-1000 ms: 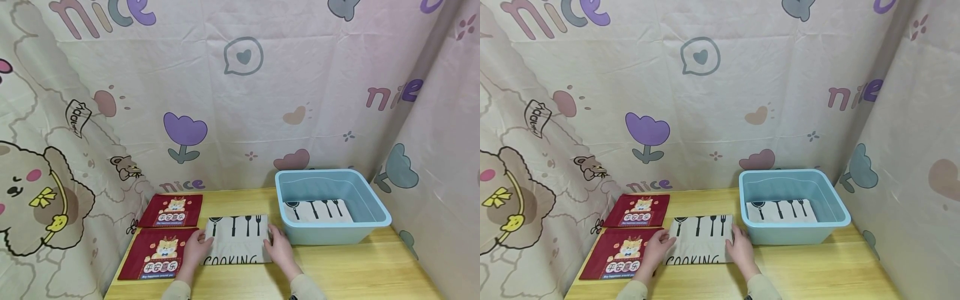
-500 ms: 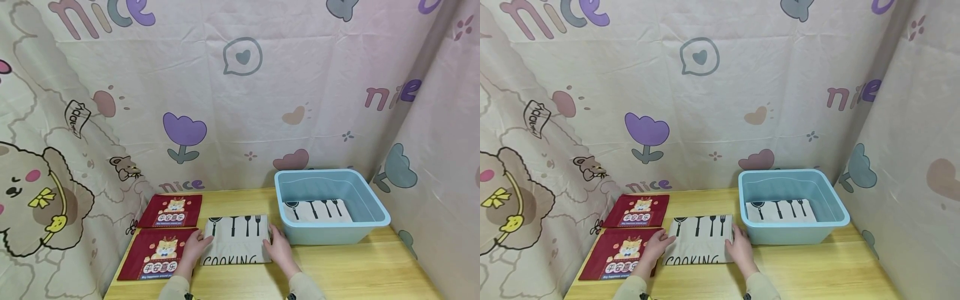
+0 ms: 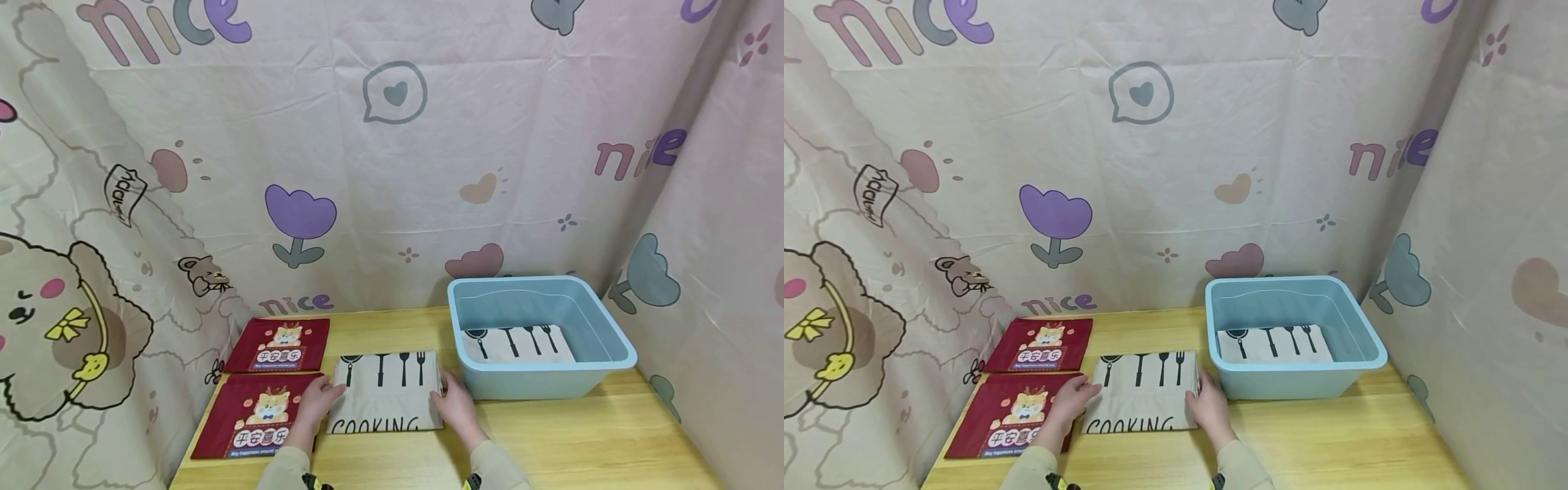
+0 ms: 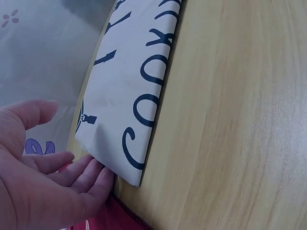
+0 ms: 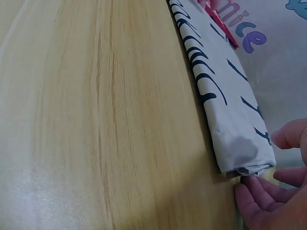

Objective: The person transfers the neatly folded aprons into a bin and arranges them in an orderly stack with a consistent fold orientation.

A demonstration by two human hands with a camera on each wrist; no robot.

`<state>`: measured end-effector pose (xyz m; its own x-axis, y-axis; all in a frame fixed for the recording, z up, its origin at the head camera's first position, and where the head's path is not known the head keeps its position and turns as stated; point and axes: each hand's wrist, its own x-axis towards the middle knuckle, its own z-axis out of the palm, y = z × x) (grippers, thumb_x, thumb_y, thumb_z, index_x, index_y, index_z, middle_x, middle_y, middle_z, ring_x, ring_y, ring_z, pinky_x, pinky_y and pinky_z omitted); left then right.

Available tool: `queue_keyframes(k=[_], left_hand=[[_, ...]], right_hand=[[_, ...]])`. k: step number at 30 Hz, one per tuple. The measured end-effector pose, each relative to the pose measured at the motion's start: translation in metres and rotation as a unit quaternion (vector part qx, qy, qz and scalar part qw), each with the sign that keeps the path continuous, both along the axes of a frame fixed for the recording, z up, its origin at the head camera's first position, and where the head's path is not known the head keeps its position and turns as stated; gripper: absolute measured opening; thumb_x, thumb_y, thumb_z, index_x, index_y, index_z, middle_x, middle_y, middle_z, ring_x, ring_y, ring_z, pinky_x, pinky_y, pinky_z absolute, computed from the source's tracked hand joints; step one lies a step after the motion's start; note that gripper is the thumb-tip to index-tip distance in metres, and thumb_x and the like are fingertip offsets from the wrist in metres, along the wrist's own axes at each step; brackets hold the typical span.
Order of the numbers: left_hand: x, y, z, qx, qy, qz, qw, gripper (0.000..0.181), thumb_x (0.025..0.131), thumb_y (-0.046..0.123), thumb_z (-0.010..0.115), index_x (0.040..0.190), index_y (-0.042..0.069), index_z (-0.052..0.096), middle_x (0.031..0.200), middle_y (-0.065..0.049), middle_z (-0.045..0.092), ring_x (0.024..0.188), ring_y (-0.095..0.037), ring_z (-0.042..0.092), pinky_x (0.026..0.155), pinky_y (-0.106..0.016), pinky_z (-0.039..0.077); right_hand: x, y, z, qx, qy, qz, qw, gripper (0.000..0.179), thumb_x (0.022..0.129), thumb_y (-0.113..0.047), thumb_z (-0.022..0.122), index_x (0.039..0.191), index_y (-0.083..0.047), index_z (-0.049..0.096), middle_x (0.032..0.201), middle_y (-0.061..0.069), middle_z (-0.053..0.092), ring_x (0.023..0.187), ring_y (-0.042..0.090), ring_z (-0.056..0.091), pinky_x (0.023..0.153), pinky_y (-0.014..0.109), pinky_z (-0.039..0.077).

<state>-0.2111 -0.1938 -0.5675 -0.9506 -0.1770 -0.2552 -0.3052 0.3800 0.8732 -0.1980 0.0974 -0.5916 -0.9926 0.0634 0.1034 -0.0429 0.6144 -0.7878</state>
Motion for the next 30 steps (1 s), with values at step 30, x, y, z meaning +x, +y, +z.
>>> queue_keyframes(k=[30], left_hand=[[-0.0044, 0.0044, -0.0065, 0.042, 0.016, 0.058, 0.9973, 0.052, 0.096, 0.01, 0.059, 0.138, -0.017, 0.042, 0.138, -0.037, 0.043, 0.124, -0.048, 0.045, 0.105, -0.058, 0.037]], right_hand=[[-0.0072, 0.0026, -0.0085, -0.138, -0.053, -0.011, 0.9889, 0.043, 0.087, 0.002, 0.059, 0.124, 0.021, 0.05, 0.102, 0.029, 0.064, 0.1, 0.042, 0.061, 0.086, 0.049, 0.053]])
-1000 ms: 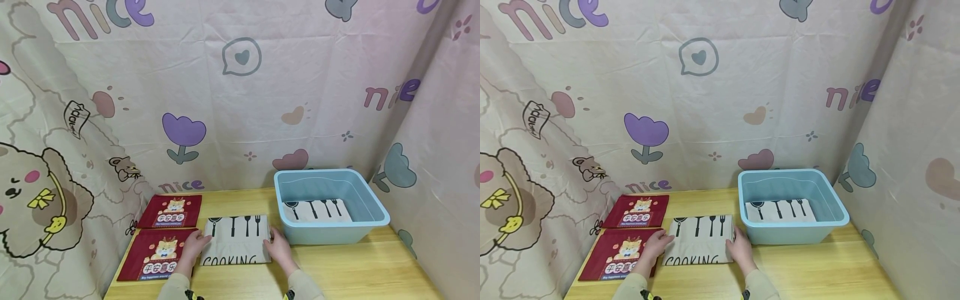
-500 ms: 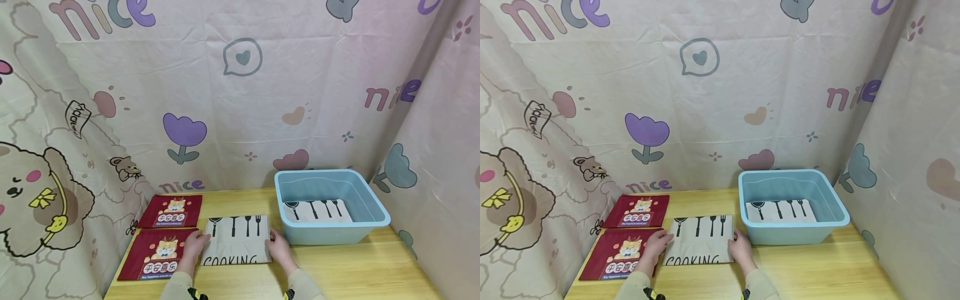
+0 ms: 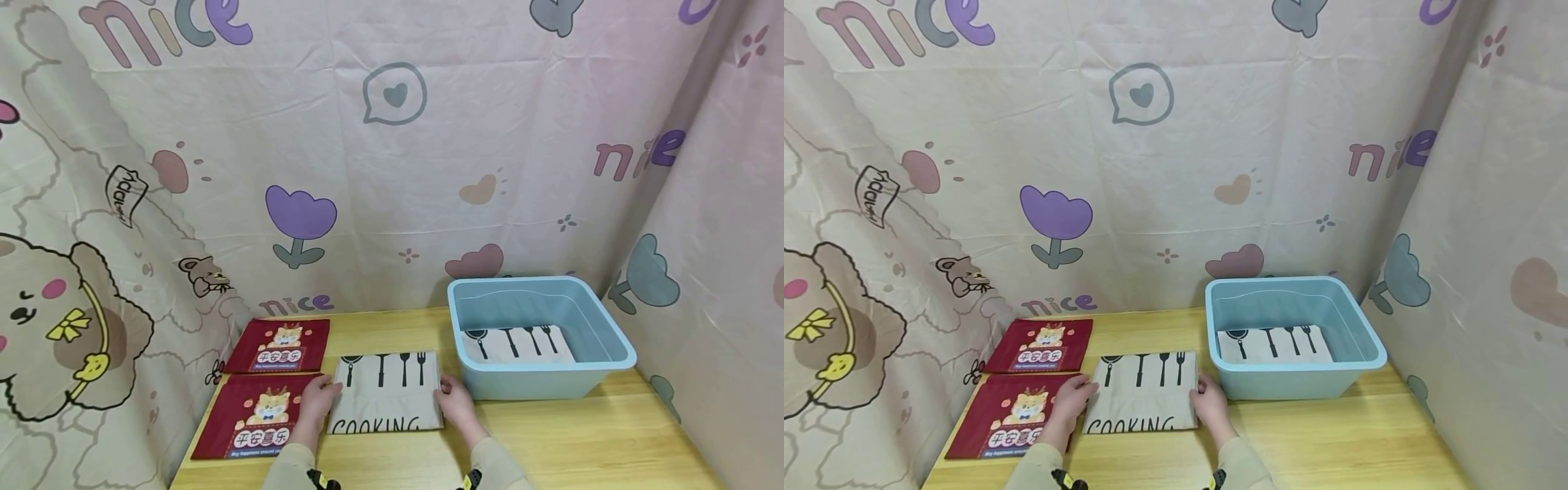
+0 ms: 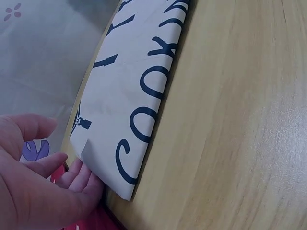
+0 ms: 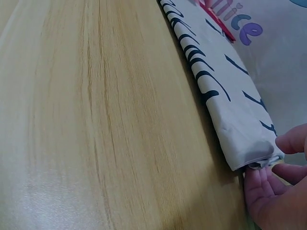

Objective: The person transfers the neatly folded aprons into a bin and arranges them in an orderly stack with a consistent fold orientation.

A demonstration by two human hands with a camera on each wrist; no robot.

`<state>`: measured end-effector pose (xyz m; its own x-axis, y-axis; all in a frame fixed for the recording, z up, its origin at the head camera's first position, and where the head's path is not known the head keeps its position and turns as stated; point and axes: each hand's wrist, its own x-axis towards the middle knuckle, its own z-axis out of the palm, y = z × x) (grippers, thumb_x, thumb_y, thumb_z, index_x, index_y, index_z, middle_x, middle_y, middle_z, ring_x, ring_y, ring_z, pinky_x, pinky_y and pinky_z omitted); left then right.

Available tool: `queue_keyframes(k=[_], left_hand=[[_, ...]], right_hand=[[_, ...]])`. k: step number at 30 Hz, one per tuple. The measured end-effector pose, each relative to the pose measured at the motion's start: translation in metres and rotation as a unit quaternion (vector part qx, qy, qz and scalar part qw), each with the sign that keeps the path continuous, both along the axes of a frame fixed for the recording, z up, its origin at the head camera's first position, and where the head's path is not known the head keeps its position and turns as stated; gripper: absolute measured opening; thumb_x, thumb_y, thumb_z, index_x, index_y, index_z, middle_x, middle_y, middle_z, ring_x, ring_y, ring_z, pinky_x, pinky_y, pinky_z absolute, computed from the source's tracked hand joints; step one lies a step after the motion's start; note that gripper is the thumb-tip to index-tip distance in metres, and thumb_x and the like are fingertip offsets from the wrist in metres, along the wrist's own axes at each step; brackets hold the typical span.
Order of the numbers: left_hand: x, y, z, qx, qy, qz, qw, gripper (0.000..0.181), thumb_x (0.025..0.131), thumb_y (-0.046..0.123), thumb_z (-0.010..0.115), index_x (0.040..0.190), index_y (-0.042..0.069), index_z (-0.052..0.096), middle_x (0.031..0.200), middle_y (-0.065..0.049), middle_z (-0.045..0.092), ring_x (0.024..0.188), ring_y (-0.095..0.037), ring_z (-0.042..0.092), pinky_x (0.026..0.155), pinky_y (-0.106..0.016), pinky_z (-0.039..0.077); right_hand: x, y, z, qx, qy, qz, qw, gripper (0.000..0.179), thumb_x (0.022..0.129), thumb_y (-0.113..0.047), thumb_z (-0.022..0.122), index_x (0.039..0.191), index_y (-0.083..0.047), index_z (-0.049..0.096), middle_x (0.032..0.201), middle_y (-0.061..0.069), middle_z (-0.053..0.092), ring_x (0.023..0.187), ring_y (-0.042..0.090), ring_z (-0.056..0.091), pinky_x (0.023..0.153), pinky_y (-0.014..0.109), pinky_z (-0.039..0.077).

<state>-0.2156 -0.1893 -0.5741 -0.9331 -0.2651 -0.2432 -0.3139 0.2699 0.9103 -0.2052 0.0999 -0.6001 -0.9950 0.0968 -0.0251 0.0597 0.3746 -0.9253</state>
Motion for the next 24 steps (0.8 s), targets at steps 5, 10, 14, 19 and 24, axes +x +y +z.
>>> queue_keyframes(k=[5, 10, 14, 19, 24], left_hand=[[0.0, 0.004, -0.001, -0.004, 0.001, -0.001, 1.0, 0.051, 0.096, 0.008, 0.059, 0.138, -0.016, 0.042, 0.137, -0.037, 0.044, 0.125, -0.048, 0.046, 0.105, -0.057, 0.037], [0.0, 0.008, -0.001, -0.017, 0.011, 0.001, 0.9998, 0.052, 0.094, 0.006, 0.06, 0.137, -0.016, 0.043, 0.138, -0.037, 0.044, 0.127, -0.049, 0.044, 0.106, -0.056, 0.037], [0.0, 0.01, 0.0, -0.041, 0.019, -0.004, 0.999, 0.051, 0.093, 0.007, 0.06, 0.136, -0.016, 0.045, 0.135, -0.037, 0.047, 0.125, -0.049, 0.046, 0.104, -0.056, 0.038], [-0.001, 0.01, 0.002, -0.046, 0.026, -0.001, 0.9986, 0.05, 0.091, 0.007, 0.061, 0.131, -0.019, 0.047, 0.128, -0.038, 0.051, 0.116, -0.048, 0.051, 0.1, -0.056, 0.041], [-0.003, 0.011, 0.002, 0.011, 0.013, 0.007, 0.9998, 0.05, 0.093, 0.008, 0.059, 0.132, -0.02, 0.044, 0.129, -0.039, 0.048, 0.117, -0.049, 0.048, 0.103, -0.057, 0.038]], right_hand=[[0.002, -0.001, 0.001, -0.013, -0.007, -0.005, 0.9999, 0.044, 0.087, 0.001, 0.06, 0.124, 0.021, 0.05, 0.103, 0.03, 0.063, 0.1, 0.042, 0.061, 0.084, 0.048, 0.054], [0.001, -0.002, 0.0, -0.035, -0.013, -0.012, 0.9992, 0.044, 0.087, 0.001, 0.06, 0.125, 0.02, 0.051, 0.104, 0.029, 0.063, 0.1, 0.041, 0.061, 0.084, 0.046, 0.054], [0.001, -0.004, -0.001, -0.048, 0.002, -0.015, 0.9987, 0.042, 0.087, 0.003, 0.06, 0.124, 0.021, 0.051, 0.103, 0.029, 0.063, 0.1, 0.041, 0.06, 0.085, 0.047, 0.054], [0.001, -0.003, -0.002, -0.048, 0.017, -0.016, 0.9986, 0.042, 0.087, 0.002, 0.061, 0.122, 0.023, 0.052, 0.101, 0.028, 0.063, 0.098, 0.039, 0.06, 0.084, 0.046, 0.054], [0.002, -0.001, -0.007, -0.058, 0.032, -0.018, 0.9976, 0.044, 0.087, -0.004, 0.062, 0.123, 0.02, 0.053, 0.101, 0.026, 0.064, 0.094, 0.036, 0.062, 0.083, 0.046, 0.054]])
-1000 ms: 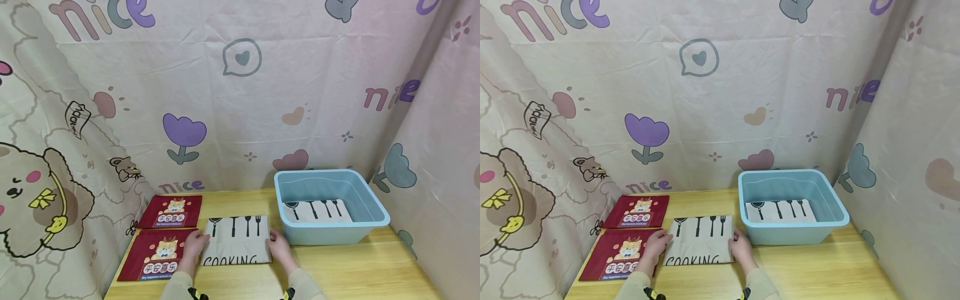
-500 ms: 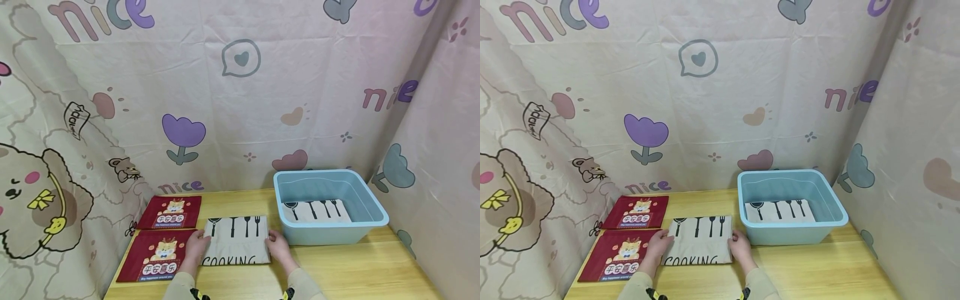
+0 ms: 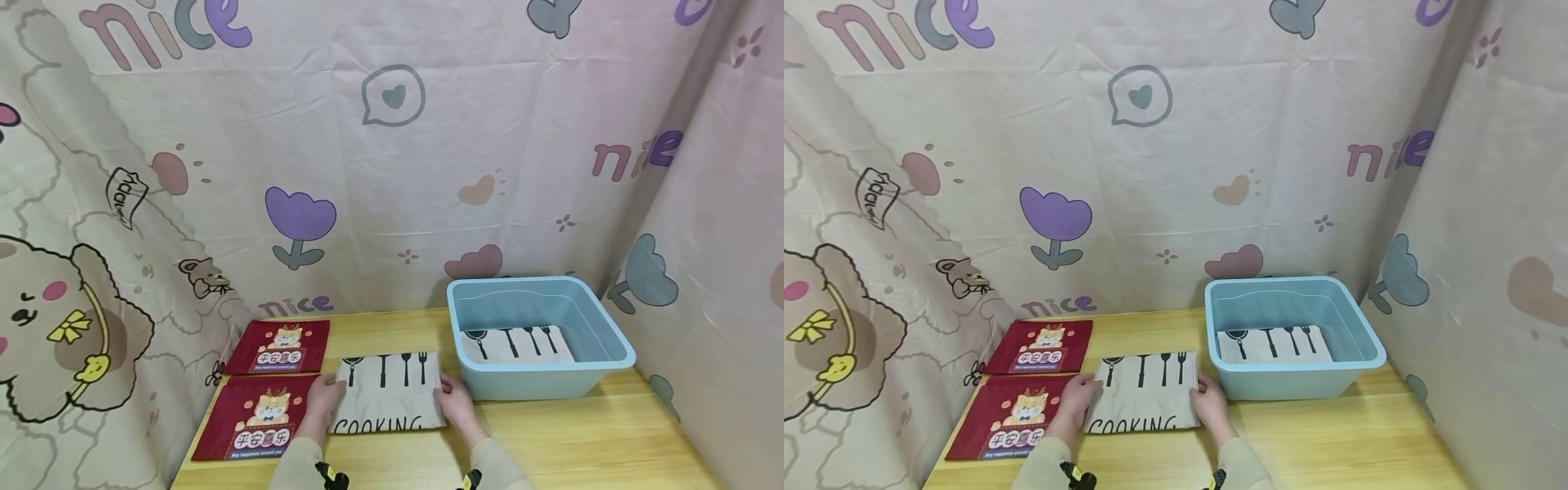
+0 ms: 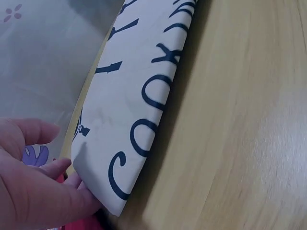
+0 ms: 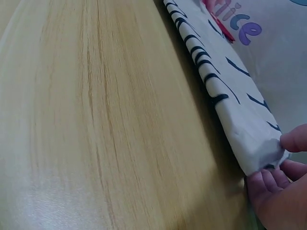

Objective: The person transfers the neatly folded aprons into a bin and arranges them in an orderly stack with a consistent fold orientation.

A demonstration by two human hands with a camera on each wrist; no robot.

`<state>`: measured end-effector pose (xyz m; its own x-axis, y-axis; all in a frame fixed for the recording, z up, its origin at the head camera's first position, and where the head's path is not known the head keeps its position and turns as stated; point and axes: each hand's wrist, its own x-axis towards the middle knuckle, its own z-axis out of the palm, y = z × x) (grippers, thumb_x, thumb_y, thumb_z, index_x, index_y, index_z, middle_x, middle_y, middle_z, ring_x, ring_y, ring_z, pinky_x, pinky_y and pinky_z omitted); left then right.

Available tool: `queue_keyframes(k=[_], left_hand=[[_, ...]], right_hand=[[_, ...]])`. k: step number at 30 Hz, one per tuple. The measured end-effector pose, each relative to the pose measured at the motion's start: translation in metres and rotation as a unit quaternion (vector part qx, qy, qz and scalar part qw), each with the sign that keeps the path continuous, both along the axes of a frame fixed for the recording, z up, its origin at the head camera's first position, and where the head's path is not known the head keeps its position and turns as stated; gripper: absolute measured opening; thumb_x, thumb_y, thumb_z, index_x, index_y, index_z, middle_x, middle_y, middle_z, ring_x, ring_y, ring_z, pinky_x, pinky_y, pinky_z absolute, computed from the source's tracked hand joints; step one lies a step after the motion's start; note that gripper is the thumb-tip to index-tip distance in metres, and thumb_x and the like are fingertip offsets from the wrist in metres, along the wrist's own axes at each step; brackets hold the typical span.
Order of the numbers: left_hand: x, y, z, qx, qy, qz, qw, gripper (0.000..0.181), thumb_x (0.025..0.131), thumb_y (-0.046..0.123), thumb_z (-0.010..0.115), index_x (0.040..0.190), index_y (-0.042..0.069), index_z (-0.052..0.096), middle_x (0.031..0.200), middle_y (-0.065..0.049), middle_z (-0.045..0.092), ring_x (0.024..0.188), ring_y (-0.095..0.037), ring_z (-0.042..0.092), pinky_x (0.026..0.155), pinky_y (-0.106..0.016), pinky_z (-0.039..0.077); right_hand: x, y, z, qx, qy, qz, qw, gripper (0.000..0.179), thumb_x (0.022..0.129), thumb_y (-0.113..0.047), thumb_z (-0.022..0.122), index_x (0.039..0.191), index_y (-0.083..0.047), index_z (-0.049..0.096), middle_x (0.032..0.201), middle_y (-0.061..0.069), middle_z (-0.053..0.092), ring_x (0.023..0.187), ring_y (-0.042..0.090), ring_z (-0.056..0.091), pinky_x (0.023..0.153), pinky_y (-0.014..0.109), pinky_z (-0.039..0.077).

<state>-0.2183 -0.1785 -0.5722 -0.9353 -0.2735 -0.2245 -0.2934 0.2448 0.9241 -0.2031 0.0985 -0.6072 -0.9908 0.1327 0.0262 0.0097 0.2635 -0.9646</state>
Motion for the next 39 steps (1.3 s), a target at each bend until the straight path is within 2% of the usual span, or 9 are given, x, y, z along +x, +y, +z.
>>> queue_keyframes(k=[1, 4, 7, 8, 11, 19, 25, 33, 39], left_hand=[[0.0, 0.0, 0.0, 0.011, -0.004, 0.0, 0.9999, 0.05, 0.093, 0.008, 0.058, 0.133, -0.02, 0.043, 0.13, -0.039, 0.047, 0.119, -0.05, 0.047, 0.104, -0.057, 0.037], [0.001, 0.001, -0.002, 0.039, -0.014, -0.001, 0.9992, 0.052, 0.094, 0.007, 0.056, 0.135, -0.021, 0.04, 0.133, -0.04, 0.043, 0.122, -0.052, 0.044, 0.106, -0.058, 0.034], [0.002, 0.0, -0.002, 0.06, -0.017, -0.001, 0.998, 0.053, 0.095, 0.006, 0.055, 0.136, -0.022, 0.037, 0.134, -0.041, 0.041, 0.123, -0.053, 0.043, 0.106, -0.058, 0.034], [0.002, 0.0, -0.002, 0.069, -0.017, -0.003, 0.9975, 0.053, 0.095, 0.006, 0.055, 0.136, -0.022, 0.036, 0.133, -0.042, 0.041, 0.122, -0.053, 0.043, 0.106, -0.058, 0.035], [0.001, 0.0, -0.003, 0.09, -0.017, -0.003, 0.9958, 0.052, 0.095, 0.005, 0.054, 0.135, -0.023, 0.036, 0.131, -0.041, 0.043, 0.118, -0.05, 0.047, 0.103, -0.056, 0.039], [0.004, -0.007, -0.003, 0.14, -0.006, -0.025, 0.9898, 0.046, 0.097, 0.003, 0.052, 0.136, -0.02, 0.039, 0.124, -0.036, 0.052, 0.096, -0.03, 0.062, 0.079, -0.039, 0.054], [0.004, -0.013, -0.003, 0.142, 0.008, -0.026, 0.9894, 0.044, 0.096, 0.0, 0.053, 0.137, -0.014, 0.043, 0.118, -0.029, 0.059, 0.087, -0.02, 0.063, 0.072, -0.032, 0.054], [0.008, -0.022, 0.005, 0.135, 0.005, -0.018, 0.9907, 0.046, 0.098, 0.001, 0.052, 0.141, -0.01, 0.043, 0.13, -0.032, 0.051, 0.091, -0.023, 0.062, 0.073, -0.035, 0.054], [0.007, -0.03, 0.012, 0.129, 0.011, -0.018, 0.9914, 0.048, 0.098, 0.002, 0.052, 0.143, -0.011, 0.042, 0.126, -0.03, 0.057, 0.092, -0.021, 0.062, 0.074, -0.032, 0.053]], right_hand=[[0.0, 0.001, -0.003, 0.0, 0.017, 0.002, 0.9999, 0.044, 0.088, -0.007, 0.062, 0.123, 0.019, 0.054, 0.098, 0.024, 0.064, 0.091, 0.033, 0.062, 0.08, 0.042, 0.055], [0.001, 0.001, -0.006, 0.001, 0.024, 0.007, 0.9997, 0.046, 0.089, -0.011, 0.063, 0.123, 0.019, 0.054, 0.098, 0.023, 0.064, 0.087, 0.031, 0.062, 0.078, 0.042, 0.055], [0.001, 0.0, -0.003, -0.002, 0.003, 0.005, 1.0, 0.047, 0.089, -0.009, 0.062, 0.125, 0.019, 0.052, 0.1, 0.024, 0.063, 0.09, 0.033, 0.062, 0.081, 0.045, 0.054], [0.002, -0.001, 0.001, -0.005, -0.019, 0.004, 0.9998, 0.047, 0.089, -0.006, 0.062, 0.127, 0.02, 0.051, 0.103, 0.026, 0.063, 0.093, 0.036, 0.061, 0.084, 0.049, 0.053], [0.002, -0.001, 0.006, -0.003, -0.039, 0.004, 0.9992, 0.046, 0.09, -0.002, 0.061, 0.128, 0.021, 0.049, 0.106, 0.028, 0.062, 0.096, 0.038, 0.061, 0.084, 0.049, 0.052], [0.0, 0.001, 0.005, -0.043, -0.067, 0.01, 0.9967, 0.047, 0.092, 0.0, 0.059, 0.132, 0.02, 0.046, 0.114, 0.029, 0.06, 0.103, 0.038, 0.059, 0.089, 0.048, 0.051], [0.002, 0.001, 0.01, -0.079, -0.069, 0.022, 0.9942, 0.048, 0.094, -0.001, 0.059, 0.134, 0.02, 0.043, 0.118, 0.031, 0.058, 0.107, 0.039, 0.058, 0.091, 0.047, 0.051], [0.004, -0.002, 0.02, -0.118, -0.058, 0.056, 0.9898, 0.044, 0.095, -0.001, 0.058, 0.132, 0.018, 0.045, 0.118, 0.03, 0.06, 0.104, 0.033, 0.061, 0.087, 0.041, 0.053], [0.005, -0.007, 0.03, -0.137, -0.05, 0.059, 0.9875, 0.044, 0.095, -0.002, 0.059, 0.133, 0.017, 0.046, 0.119, 0.027, 0.06, 0.103, 0.029, 0.061, 0.085, 0.036, 0.053]])
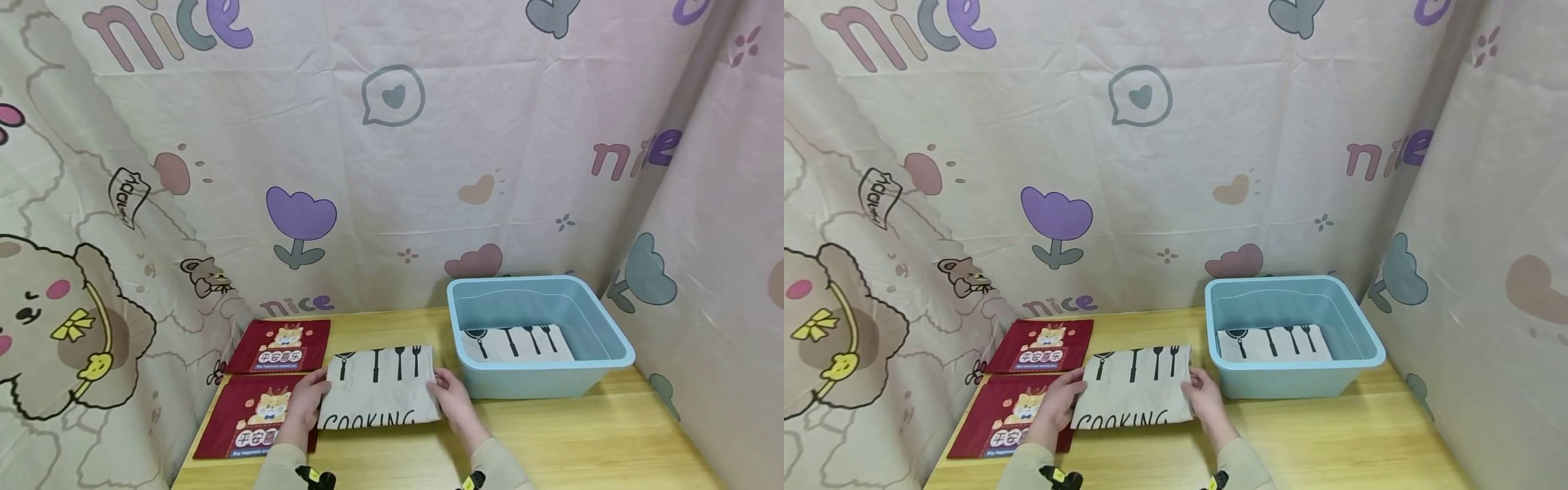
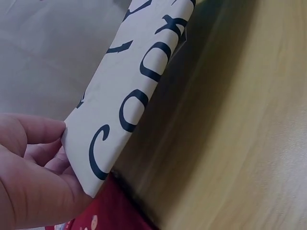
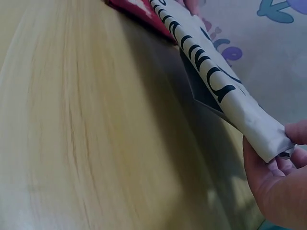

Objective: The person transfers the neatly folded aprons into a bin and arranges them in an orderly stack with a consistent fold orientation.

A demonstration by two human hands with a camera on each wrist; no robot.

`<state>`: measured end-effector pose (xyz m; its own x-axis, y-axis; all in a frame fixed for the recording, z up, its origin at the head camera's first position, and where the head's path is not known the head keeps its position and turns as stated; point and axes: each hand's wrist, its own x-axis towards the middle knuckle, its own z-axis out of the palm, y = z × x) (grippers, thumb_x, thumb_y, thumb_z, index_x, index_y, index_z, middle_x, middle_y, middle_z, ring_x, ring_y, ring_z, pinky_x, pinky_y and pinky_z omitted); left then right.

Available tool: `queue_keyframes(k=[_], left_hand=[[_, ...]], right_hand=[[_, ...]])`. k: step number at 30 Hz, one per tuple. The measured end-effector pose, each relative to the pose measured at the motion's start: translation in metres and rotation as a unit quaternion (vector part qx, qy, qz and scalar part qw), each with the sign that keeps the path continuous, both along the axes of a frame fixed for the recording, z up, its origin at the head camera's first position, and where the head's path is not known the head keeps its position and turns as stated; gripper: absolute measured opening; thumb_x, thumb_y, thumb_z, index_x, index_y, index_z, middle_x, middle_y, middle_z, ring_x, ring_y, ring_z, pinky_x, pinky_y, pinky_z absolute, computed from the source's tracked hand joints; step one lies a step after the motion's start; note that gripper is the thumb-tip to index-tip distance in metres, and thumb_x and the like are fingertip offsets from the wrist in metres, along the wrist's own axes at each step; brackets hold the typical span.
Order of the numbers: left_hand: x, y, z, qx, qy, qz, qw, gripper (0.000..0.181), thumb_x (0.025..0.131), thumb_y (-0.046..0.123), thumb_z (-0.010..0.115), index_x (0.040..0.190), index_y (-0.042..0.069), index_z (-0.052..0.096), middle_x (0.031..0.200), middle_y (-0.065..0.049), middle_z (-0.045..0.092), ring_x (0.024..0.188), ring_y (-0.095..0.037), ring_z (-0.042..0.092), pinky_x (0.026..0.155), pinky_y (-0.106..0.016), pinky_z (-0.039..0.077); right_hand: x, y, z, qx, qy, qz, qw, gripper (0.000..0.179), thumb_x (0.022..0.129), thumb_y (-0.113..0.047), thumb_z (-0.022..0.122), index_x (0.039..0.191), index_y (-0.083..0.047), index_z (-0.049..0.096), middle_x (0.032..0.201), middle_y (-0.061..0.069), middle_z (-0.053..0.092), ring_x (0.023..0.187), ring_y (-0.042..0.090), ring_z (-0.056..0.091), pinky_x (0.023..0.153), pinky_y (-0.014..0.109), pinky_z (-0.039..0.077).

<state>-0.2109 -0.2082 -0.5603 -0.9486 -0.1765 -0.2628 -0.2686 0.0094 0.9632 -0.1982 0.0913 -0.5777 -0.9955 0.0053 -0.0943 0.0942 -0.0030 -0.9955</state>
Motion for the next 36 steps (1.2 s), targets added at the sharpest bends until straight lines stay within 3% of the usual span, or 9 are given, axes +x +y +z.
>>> queue_keyframes(k=[16, 24, 32, 36], left_hand=[[0.005, -0.016, 0.023, 0.017, 0.012, 0.008, 0.9998, 0.047, 0.1, 0.005, 0.051, 0.145, -0.005, 0.044, 0.113, -0.015, 0.061, 0.086, -0.015, 0.062, 0.072, -0.029, 0.054], [0.004, -0.02, 0.04, 0.028, 0.017, 0.003, 0.9995, 0.049, 0.101, 0.007, 0.051, 0.148, -0.002, 0.041, 0.129, -0.021, 0.058, 0.091, -0.013, 0.061, 0.074, -0.029, 0.054], [0.002, -0.02, 0.053, 0.04, 0.034, 0.002, 0.9986, 0.048, 0.101, 0.006, 0.051, 0.148, -0.002, 0.041, 0.127, -0.016, 0.058, 0.089, -0.01, 0.062, 0.074, -0.027, 0.054], [0.003, -0.019, 0.06, 0.039, 0.038, -0.003, 0.9985, 0.049, 0.102, 0.007, 0.049, 0.149, 0.0, 0.04, 0.132, -0.018, 0.053, 0.09, -0.009, 0.061, 0.075, -0.026, 0.054]], right_hand=[[0.004, -0.008, 0.026, -0.039, 0.001, 0.017, 0.9991, 0.047, 0.096, -0.004, 0.059, 0.137, 0.013, 0.044, 0.121, 0.024, 0.058, 0.099, 0.026, 0.061, 0.079, 0.039, 0.056], [0.005, -0.014, 0.046, -0.063, 0.011, 0.016, 0.9978, 0.047, 0.097, -0.005, 0.058, 0.139, 0.012, 0.043, 0.123, 0.026, 0.058, 0.094, 0.024, 0.063, 0.073, 0.041, 0.058], [0.005, -0.012, 0.065, -0.072, 0.014, 0.02, 0.9971, 0.047, 0.098, -0.003, 0.056, 0.14, 0.011, 0.043, 0.122, 0.024, 0.058, 0.097, 0.024, 0.062, 0.077, 0.041, 0.057], [0.006, -0.011, 0.074, -0.077, 0.02, 0.022, 0.9966, 0.048, 0.098, -0.002, 0.055, 0.141, 0.011, 0.042, 0.121, 0.023, 0.058, 0.095, 0.022, 0.062, 0.075, 0.039, 0.057]])
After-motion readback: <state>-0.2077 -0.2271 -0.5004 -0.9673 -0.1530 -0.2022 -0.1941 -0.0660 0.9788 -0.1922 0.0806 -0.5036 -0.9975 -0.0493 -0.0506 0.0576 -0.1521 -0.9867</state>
